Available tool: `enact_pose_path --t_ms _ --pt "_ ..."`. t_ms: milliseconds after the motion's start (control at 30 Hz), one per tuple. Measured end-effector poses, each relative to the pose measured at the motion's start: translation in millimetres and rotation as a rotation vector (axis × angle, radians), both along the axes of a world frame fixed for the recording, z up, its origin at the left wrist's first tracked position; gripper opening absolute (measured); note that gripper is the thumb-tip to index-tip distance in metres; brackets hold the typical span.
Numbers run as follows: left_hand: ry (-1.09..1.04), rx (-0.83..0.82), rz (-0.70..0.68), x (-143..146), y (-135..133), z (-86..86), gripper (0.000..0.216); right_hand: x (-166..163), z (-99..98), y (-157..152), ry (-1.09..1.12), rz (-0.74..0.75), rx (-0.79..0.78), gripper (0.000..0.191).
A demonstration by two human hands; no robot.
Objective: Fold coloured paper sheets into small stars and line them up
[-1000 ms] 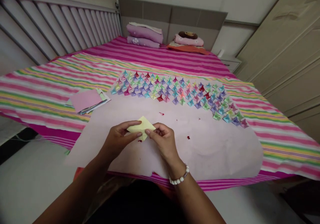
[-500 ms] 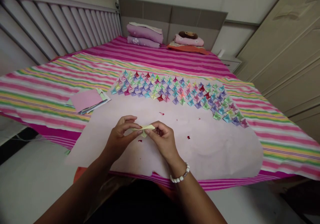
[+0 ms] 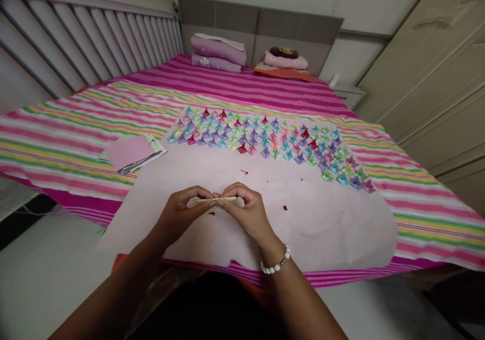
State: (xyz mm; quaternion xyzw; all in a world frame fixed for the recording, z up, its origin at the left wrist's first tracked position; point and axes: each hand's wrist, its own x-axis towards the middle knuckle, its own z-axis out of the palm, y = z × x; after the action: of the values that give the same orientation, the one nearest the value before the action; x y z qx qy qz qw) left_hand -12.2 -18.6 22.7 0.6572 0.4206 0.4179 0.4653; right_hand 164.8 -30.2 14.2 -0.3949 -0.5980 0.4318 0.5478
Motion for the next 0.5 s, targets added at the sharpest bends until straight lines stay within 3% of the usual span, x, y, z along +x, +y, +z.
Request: enact_pose_path --t_ms 267,500 --pt "-0.108 -0.186 -0.093 0 4 2.0 0.018 -1 0.9 4 0.09 0.008 -0.074 0.009" --pt "-0.297 -0.248 0.111 5 16 4.0 0.024 -5 7.8 9 0.16 -0.058 -0.116 0.008"
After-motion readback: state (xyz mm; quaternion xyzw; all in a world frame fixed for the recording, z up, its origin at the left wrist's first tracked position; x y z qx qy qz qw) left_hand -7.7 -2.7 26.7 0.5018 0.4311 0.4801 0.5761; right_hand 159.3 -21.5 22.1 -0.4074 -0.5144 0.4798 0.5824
